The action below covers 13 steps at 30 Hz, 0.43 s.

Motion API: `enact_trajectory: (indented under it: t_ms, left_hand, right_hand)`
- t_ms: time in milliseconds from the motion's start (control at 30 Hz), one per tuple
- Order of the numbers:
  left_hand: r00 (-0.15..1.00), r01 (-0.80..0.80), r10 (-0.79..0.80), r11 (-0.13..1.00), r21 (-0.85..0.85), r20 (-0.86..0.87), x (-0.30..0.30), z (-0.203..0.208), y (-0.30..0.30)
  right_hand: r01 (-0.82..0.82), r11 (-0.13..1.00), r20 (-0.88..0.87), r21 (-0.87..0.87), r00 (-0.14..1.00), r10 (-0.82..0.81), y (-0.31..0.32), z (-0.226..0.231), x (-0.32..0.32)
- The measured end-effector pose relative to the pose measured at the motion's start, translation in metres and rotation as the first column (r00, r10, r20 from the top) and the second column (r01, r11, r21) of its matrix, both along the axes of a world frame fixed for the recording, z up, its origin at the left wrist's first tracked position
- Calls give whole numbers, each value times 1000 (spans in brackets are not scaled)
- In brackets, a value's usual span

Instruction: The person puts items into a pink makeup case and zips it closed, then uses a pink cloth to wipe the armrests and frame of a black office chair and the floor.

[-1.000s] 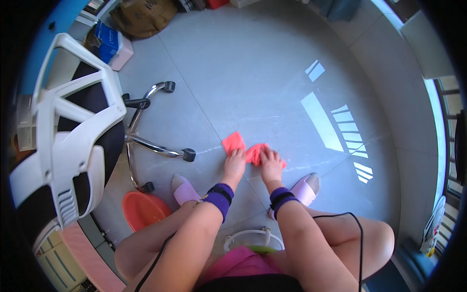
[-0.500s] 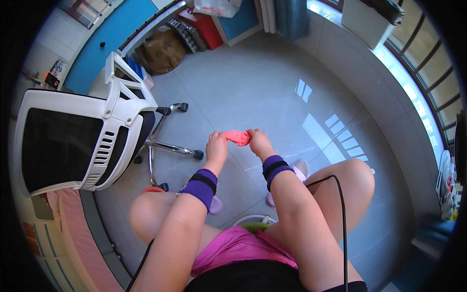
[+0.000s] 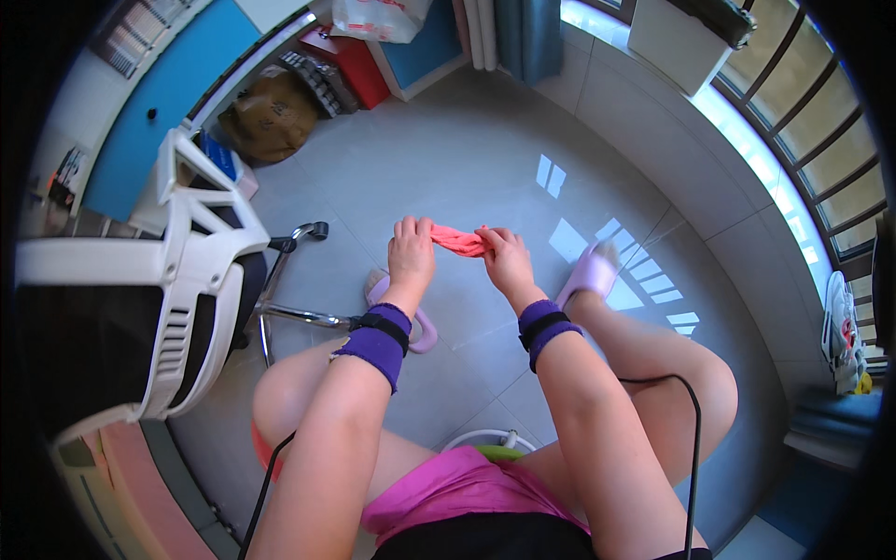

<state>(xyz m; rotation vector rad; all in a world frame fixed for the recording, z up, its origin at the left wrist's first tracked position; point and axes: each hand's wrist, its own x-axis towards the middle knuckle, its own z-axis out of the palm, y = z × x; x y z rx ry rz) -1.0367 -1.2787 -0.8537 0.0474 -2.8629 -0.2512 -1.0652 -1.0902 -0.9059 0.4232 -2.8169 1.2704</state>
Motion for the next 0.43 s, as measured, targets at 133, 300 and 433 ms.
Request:
enact_trajectory:
  t_ms: [133,300,433]
  left_hand:
    - [999,25,-23,998,49,-42,-33,-57,-15]
    - [955,-53,26,995,82,296,-34,-164,-2]
    - [919,-137,113,990,38,378,-24,-238,8]
  right_hand:
    - [35,995,-238,96,971,-11,-7,-24,-15]
    - [-189,900,56,392,982,182,6,-112,-12]
    - [-299,833,132,466,954,268,0,-167,3]
